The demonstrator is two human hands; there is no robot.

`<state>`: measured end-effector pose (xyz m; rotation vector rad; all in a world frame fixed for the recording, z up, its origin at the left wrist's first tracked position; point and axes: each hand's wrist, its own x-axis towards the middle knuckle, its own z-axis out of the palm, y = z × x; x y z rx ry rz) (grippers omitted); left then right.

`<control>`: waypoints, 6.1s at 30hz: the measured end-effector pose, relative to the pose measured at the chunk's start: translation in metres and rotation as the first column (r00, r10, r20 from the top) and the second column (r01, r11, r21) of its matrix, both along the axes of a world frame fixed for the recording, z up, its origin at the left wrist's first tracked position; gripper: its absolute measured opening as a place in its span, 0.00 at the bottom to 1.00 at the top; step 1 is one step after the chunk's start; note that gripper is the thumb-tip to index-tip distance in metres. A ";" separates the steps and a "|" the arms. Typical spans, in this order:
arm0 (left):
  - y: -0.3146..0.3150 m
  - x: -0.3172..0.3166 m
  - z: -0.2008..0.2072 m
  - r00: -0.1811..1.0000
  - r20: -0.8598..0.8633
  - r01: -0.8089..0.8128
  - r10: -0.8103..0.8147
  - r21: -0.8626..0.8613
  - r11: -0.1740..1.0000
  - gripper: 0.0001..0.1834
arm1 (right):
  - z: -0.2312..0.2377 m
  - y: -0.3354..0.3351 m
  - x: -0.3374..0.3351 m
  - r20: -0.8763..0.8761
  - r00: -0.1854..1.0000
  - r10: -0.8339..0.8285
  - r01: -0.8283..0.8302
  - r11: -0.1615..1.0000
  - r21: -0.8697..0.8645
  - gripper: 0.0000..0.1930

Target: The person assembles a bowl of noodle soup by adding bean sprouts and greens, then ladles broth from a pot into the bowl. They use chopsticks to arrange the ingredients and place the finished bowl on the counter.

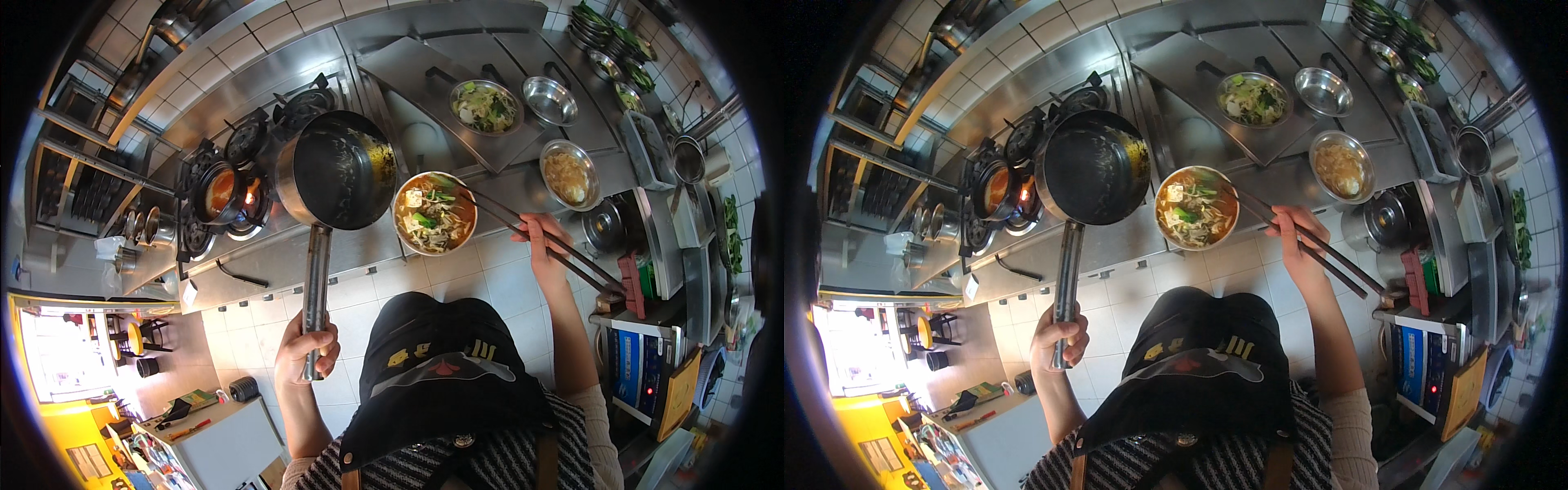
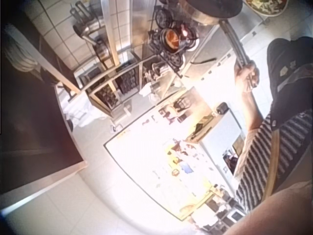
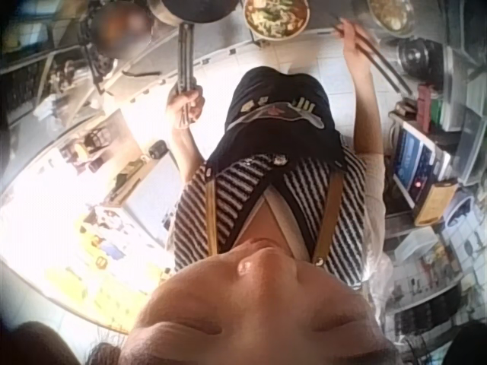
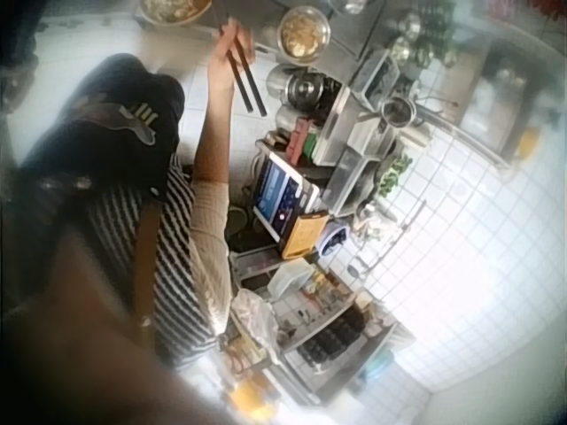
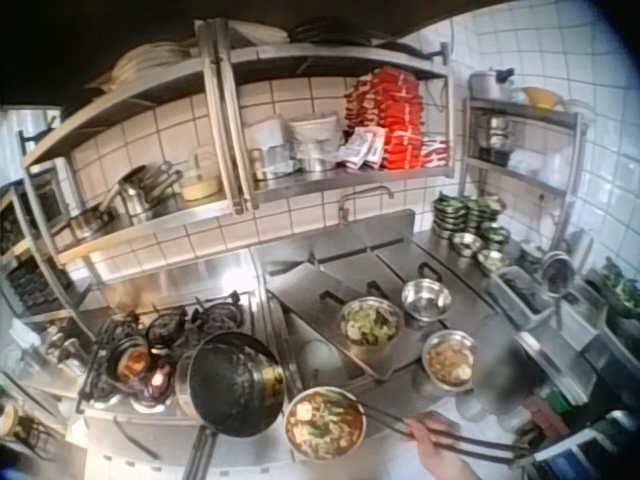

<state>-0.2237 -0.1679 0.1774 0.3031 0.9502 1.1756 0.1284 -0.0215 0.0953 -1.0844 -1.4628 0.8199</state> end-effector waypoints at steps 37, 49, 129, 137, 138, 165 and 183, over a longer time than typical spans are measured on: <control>0.003 0.006 0.001 1.000 -0.020 0.019 -0.019 -0.008 1.000 0.11 | 0.023 -0.018 -0.021 0.252 0.962 0.103 -0.141 0.980 0.140 0.06; -0.002 0.008 0.000 0.999 -0.029 0.025 -0.025 -0.014 1.000 0.11 | 0.018 -0.005 -0.026 0.303 0.950 0.078 -0.159 0.954 0.254 0.02; 0.005 0.002 -0.003 0.999 -0.044 -0.011 0.010 -0.005 1.000 0.10 | 0.044 -0.037 -0.005 -0.284 0.935 -0.211 0.176 0.974 -0.144 0.16; 0.006 0.003 -0.001 0.999 -0.043 0.001 -0.001 -0.008 1.000 0.10 | 0.039 -0.057 -0.026 -0.038 0.999 0.030 -0.033 0.996 -0.077 0.03; 0.007 0.003 -0.001 0.999 -0.041 0.001 -0.001 -0.010 1.000 0.09 | 0.036 -0.054 -0.031 0.139 0.987 0.083 -0.095 0.992 0.082 0.05; -0.002 -0.005 -0.004 0.999 -0.041 0.006 -0.006 -0.001 1.000 0.10 | 0.046 -0.049 -0.039 0.042 0.999 0.027 -0.025 0.999 -0.048 0.07; -0.001 -0.007 -0.005 0.999 -0.042 -0.025 0.025 -0.012 1.000 0.10 | 0.040 -0.048 -0.042 0.362 0.929 0.082 -0.168 0.963 0.213 0.04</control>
